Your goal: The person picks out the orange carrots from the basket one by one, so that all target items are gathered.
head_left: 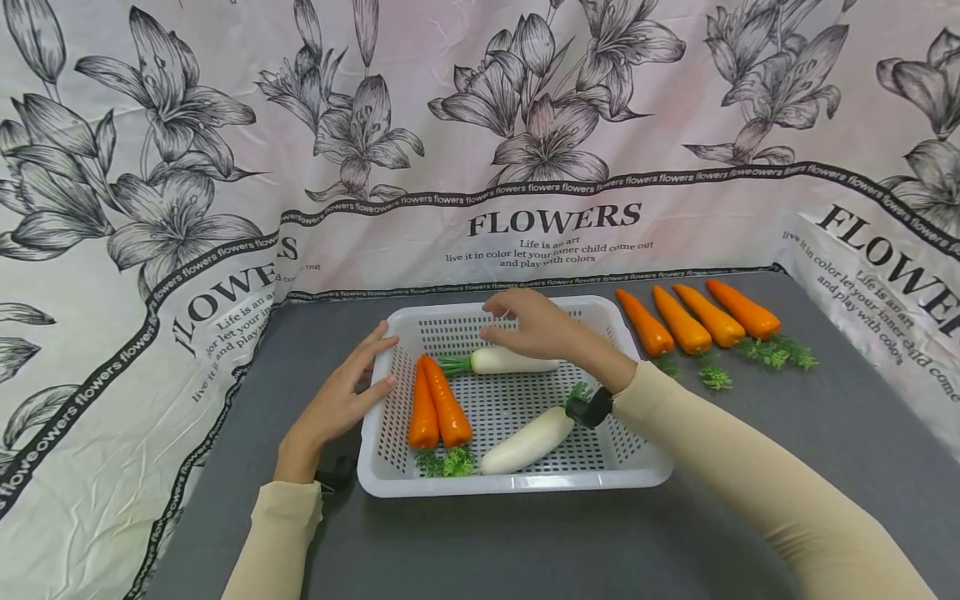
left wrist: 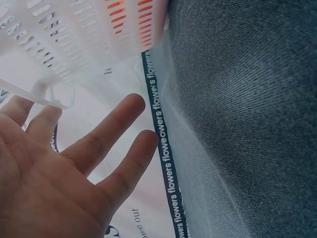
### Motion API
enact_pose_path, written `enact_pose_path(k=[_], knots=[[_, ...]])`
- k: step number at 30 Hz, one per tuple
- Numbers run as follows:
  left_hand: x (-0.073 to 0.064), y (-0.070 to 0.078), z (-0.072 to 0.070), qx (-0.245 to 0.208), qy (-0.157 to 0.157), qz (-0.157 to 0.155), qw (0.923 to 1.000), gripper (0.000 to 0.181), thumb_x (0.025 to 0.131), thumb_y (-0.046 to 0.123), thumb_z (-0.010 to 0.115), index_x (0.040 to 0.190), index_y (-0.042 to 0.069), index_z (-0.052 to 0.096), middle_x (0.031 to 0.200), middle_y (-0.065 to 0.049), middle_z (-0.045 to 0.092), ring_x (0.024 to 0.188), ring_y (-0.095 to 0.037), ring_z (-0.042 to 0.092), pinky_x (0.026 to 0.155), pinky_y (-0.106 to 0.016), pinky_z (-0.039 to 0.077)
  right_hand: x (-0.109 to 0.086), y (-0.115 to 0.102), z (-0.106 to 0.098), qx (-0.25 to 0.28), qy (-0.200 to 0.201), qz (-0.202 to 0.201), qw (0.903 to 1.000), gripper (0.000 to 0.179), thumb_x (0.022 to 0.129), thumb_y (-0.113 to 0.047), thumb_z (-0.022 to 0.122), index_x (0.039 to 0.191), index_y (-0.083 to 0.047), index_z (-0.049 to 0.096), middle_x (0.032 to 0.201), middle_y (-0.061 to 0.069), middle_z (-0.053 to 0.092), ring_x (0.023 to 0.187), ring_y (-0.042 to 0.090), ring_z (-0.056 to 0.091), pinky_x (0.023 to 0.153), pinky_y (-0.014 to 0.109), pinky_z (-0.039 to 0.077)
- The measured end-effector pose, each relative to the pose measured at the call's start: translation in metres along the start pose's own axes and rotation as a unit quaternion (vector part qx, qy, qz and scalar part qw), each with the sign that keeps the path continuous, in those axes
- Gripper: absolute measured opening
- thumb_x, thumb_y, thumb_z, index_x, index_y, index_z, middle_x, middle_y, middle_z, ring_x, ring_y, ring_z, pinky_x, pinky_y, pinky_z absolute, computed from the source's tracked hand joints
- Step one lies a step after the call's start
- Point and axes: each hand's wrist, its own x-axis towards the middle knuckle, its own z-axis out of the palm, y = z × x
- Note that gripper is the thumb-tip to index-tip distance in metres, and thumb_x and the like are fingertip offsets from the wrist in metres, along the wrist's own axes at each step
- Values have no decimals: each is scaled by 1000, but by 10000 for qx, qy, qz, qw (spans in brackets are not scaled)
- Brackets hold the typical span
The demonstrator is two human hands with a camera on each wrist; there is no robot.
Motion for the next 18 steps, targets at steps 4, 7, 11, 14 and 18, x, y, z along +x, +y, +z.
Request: enact_pose_path(k=[4,7,11,14,18], knots=[[0,2,0,46,3,-72,10000,62,100,31,60,158,27,38,173,2,15,121,-35,59,102,-59,51,5,-3,15,-29,-299,-84,9995,53,98,-37,66,136,-2,61,131,16,67,118,30,64,101,45,53],[0,2,0,77,0,-93,9999,62,100,33,60,158,27,38,173,3,15,121,-35,59,102,-60,51,8,-5,22,-23,-466,-86,9989,56,98,-39,66,137,-1,59,132,17,67,118,30,65,101,46,54],[1,2,0,81,-15,-121,9999,62,100,34,60,158,28,38,173,3,15,120,-35,58,102,-59,51,8,-7,29,-161,-646,-140,9977,56,98,-40,64,138,-1,59,132,17,68,117,29,66,98,45,55],[1,2,0,79,-9,-139,9999,62,100,33,61,157,28,38,173,4,15,119,-34,59,101,-59,52,8,-10,34,-241,-804,-220,9962,55,98,-40,64,137,-1,59,131,17,68,115,30,67,97,44,56],[-1,2,-1,75,8,-151,9999,62,99,33,61,157,27,39,173,4,15,119,-34,59,101,-59,52,8,-15,43,-187,-1027,-260,9942,56,97,-40,65,136,1,59,128,19,69,113,32,68,96,44,56]])
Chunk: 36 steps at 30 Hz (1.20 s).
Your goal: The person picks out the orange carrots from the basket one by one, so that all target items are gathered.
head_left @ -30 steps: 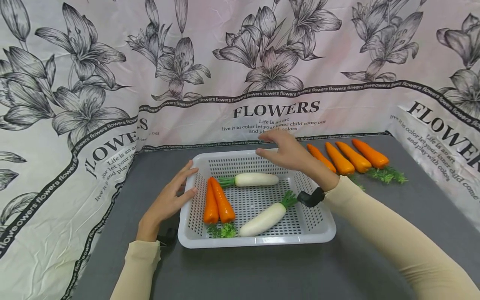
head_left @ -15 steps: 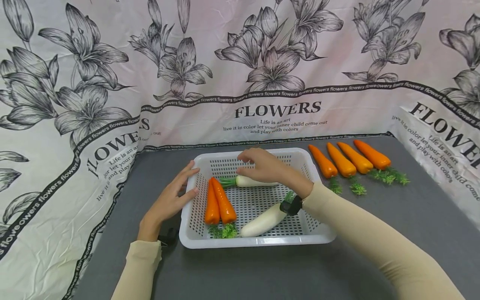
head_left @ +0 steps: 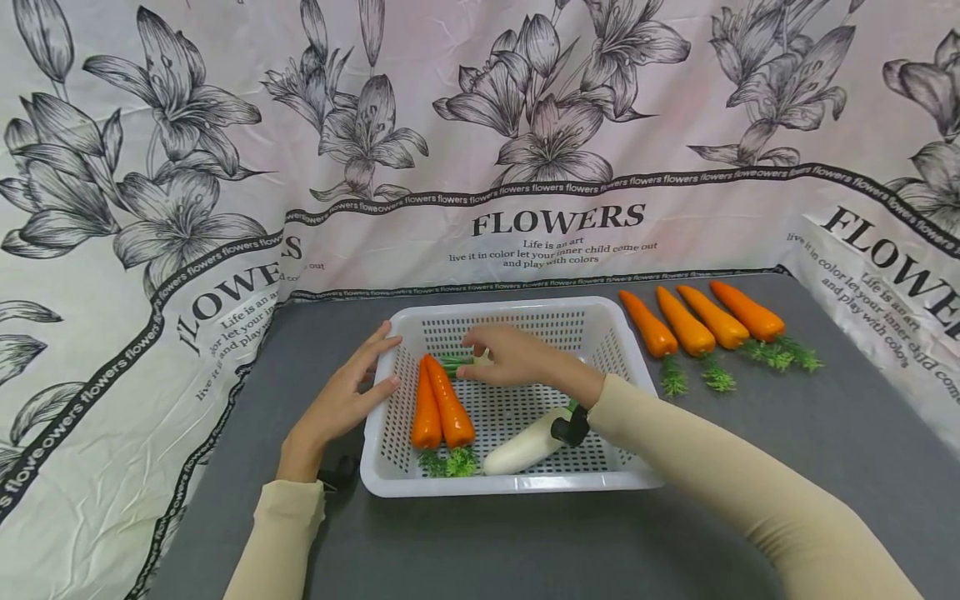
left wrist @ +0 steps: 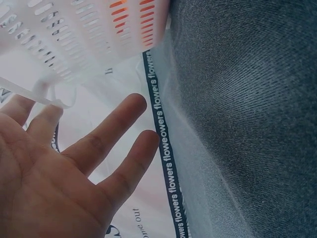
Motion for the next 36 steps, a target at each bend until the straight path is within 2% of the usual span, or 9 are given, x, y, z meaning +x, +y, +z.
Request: enact_pose_path(k=[7,11,15,20,26,32,36], knots=[[-1,0,0,9,6,28,10000,62,99,32,61,157,25,39,173,2,16,119,-34,60,101,-59,51,3,-6,19,25,-253,86,9996,59,96,-42,65,137,-1,58,121,14,72,112,27,68,96,42,56],[-1,0,0,19,3,26,10000,63,99,32,61,157,26,38,172,4,16,119,-34,61,101,-59,50,1,-10,26,232,-442,216,9985,61,96,-43,65,140,-2,54,121,13,71,110,25,69,92,41,57],[0,0,-1,19,3,36,10000,63,100,31,61,158,26,38,172,4,16,119,-33,60,101,-58,50,-1,-13,31,464,-662,271,9964,63,97,-42,65,144,-2,49,117,13,72,97,21,70,83,36,58],[-1,-1,-1,5,-1,43,10000,63,99,31,61,157,25,38,172,4,16,120,-34,60,101,-59,50,-2,-14,38,706,-938,481,9919,72,96,-46,65,149,-2,43,102,7,73,80,14,66,71,29,56],[0,0,-2,-38,-18,46,10000,63,99,31,61,157,25,38,172,3,16,121,-34,60,102,-59,51,-3,-16,43,960,-1067,658,9874,74,95,-47,66,150,-3,43,92,4,71,73,14,63,64,28,53],[0,1,-2,-35,-23,-7,10000,63,99,32,61,157,26,38,173,3,16,121,-34,60,102,-59,51,-3,-12,47,1118,-1076,614,9860,77,95,-46,67,152,-2,39,85,4,69,66,13,60,60,27,50],[0,0,-1,-20,-24,-33,10000,63,99,33,61,157,27,38,172,5,16,119,-33,60,102,-59,50,-4,-12,48,1364,-1198,612,9815,82,94,-46,68,155,-2,33,83,4,70,63,12,59,59,26,50]])
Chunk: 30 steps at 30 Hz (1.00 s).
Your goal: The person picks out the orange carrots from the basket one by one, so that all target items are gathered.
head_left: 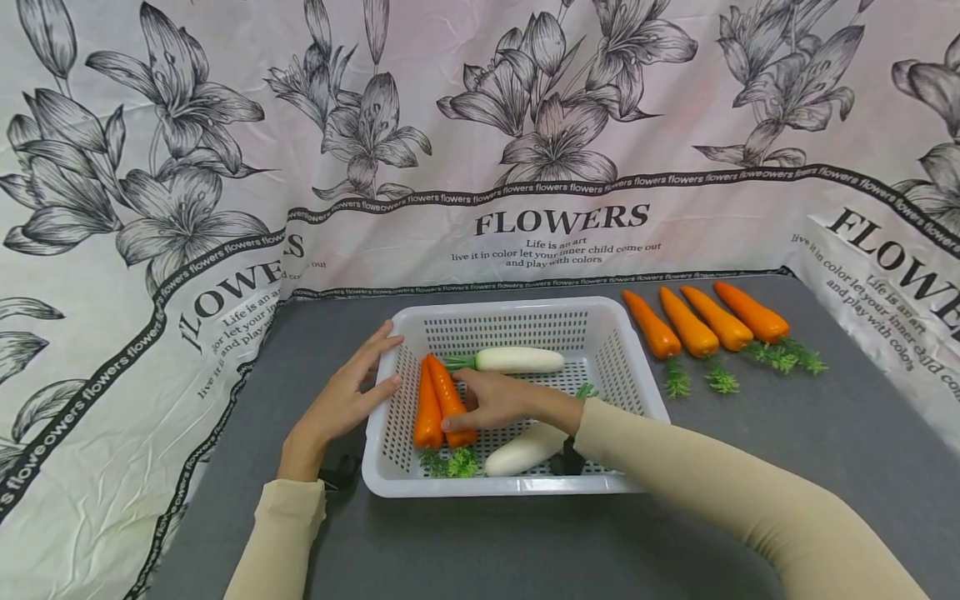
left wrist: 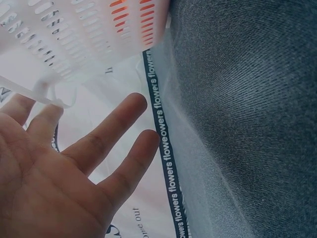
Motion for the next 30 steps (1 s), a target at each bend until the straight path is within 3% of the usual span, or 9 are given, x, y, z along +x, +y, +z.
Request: enact_pose_path(k=[10,15,19,22,25,30], knots=[[0,0,-1,-38,3,-48,10000,63,99,33,61,157,28,38,172,6,16,121,-34,58,102,-58,51,-1,3,-1,258,-137,-178,9994,83,92,-39,73,155,-6,31,92,2,71,71,13,65,68,27,53],[0,0,-1,-43,-3,-36,10000,63,99,33,62,157,28,38,172,6,15,122,-34,59,102,-58,50,0,6,-1,342,-132,41,9993,77,91,-37,72,153,-9,37,100,2,69,83,14,64,77,29,54],[0,0,-1,-30,-1,-31,10000,63,99,32,62,157,28,38,172,6,15,121,-35,59,102,-58,50,1,8,-1,298,-21,238,9993,62,89,-37,73,141,-11,51,108,-1,68,94,12,63,87,31,53],[1,0,-1,-25,-6,-50,10000,63,99,33,62,157,28,38,172,6,15,122,-35,59,102,-58,51,2,9,-2,222,83,264,9994,49,88,-36,73,128,-11,60,106,-2,68,93,12,63,87,31,53],[1,1,-1,-38,-26,-78,10000,63,99,33,62,157,28,38,173,6,15,122,-36,60,102,-58,51,1,9,-3,220,103,282,9993,44,88,-35,74,123,-11,62,105,-2,68,91,12,62,86,30,52],[0,0,-1,-58,-41,-101,9999,64,99,33,62,158,28,38,173,6,15,123,-36,59,101,-57,52,1,8,-6,333,105,316,9989,47,89,-36,74,126,-12,60,110,-1,68,95,12,62,88,30,52]])
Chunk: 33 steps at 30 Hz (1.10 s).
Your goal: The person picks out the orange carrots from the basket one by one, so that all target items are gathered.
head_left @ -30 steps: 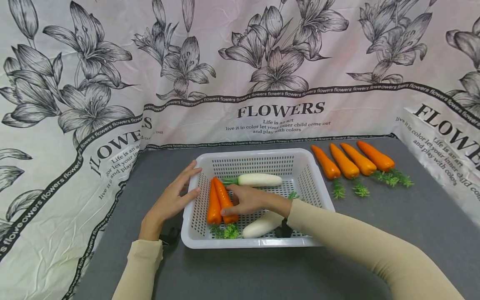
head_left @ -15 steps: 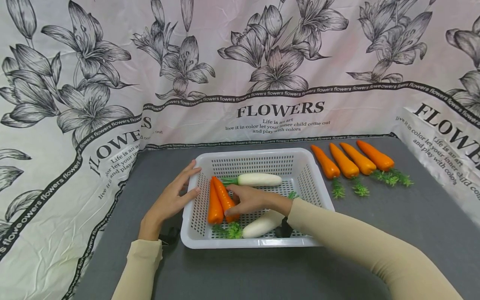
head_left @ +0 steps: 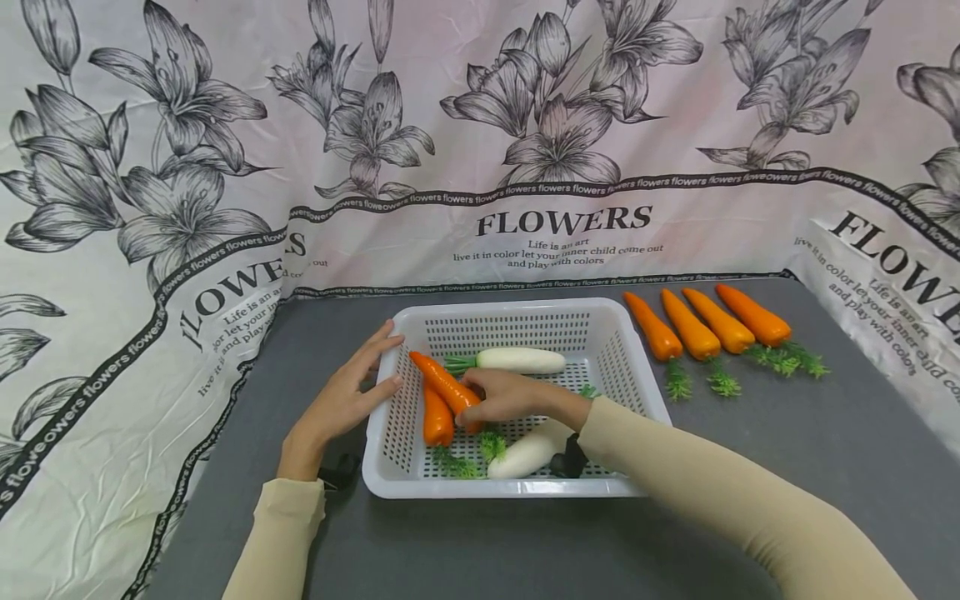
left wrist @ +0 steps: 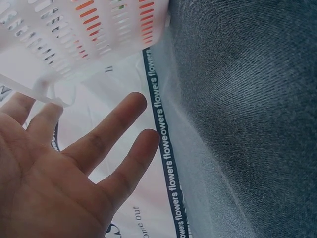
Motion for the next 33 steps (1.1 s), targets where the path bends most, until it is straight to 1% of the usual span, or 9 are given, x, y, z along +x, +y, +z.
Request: enact_pose_path(k=[5,10,12,16,19,25,27,31,33], knots=[[0,0,0,-5,25,16,10000,64,99,33,62,158,27,38,173,6,15,125,-37,59,102,-59,51,-1,0,-5,141,-29,-236,9996,54,92,-34,72,139,-13,55,112,-1,70,94,12,64,89,31,52],[0,1,0,14,47,33,10000,64,98,34,63,158,28,38,173,6,15,127,-37,58,103,-59,50,-3,0,-10,147,-72,-390,9991,62,93,-33,72,150,-21,49,110,-2,70,91,12,66,88,31,53],[1,2,0,2,49,25,10000,65,98,34,63,157,28,38,172,6,15,126,-37,59,103,-59,50,-5,-1,-13,25,0,-436,9990,63,93,-34,71,151,-22,48,110,-2,69,91,12,64,87,32,52],[1,2,1,13,41,30,10000,65,99,35,63,158,28,37,172,6,15,125,-36,59,104,-59,50,-8,-1,-19,-159,127,-590,9981,64,95,-37,68,154,-25,46,121,-2,65,97,14,60,89,34,50],[1,2,1,24,23,41,10000,65,99,35,62,158,28,37,173,5,15,126,-36,59,104,-60,49,-9,0,-25,-162,151,-717,9972,63,96,-37,65,154,-27,45,128,-1,64,100,17,60,90,35,50],[1,1,0,56,16,80,10000,64,100,35,61,158,27,37,173,4,15,125,-36,59,104,-60,49,-12,2,-34,-319,322,-951,9944,57,100,-38,60,154,-22,47,120,3,66,92,18,62,84,36,51],[0,0,1,73,17,89,9999,64,100,35,61,158,26,36,173,3,15,124,-35,59,103,-60,50,-12,3,-36,-376,390,-934,9942,56,100,-38,60,153,-22,49,120,3,66,92,18,62,84,36,50],[-1,1,1,85,19,55,9999,64,100,35,61,158,26,37,173,2,16,124,-37,59,103,-60,50,-14,3,-35,-568,528,-839,9935,58,99,-40,62,151,-20,50,136,3,63,101,17,59,91,37,49],[-2,2,1,74,17,38,10000,64,99,35,61,158,27,37,173,3,16,125,-38,59,103,-61,50,-14,4,-35,-639,594,-806,9929,58,98,-40,63,151,-20,51,139,3,62,104,17,58,93,37,49]])
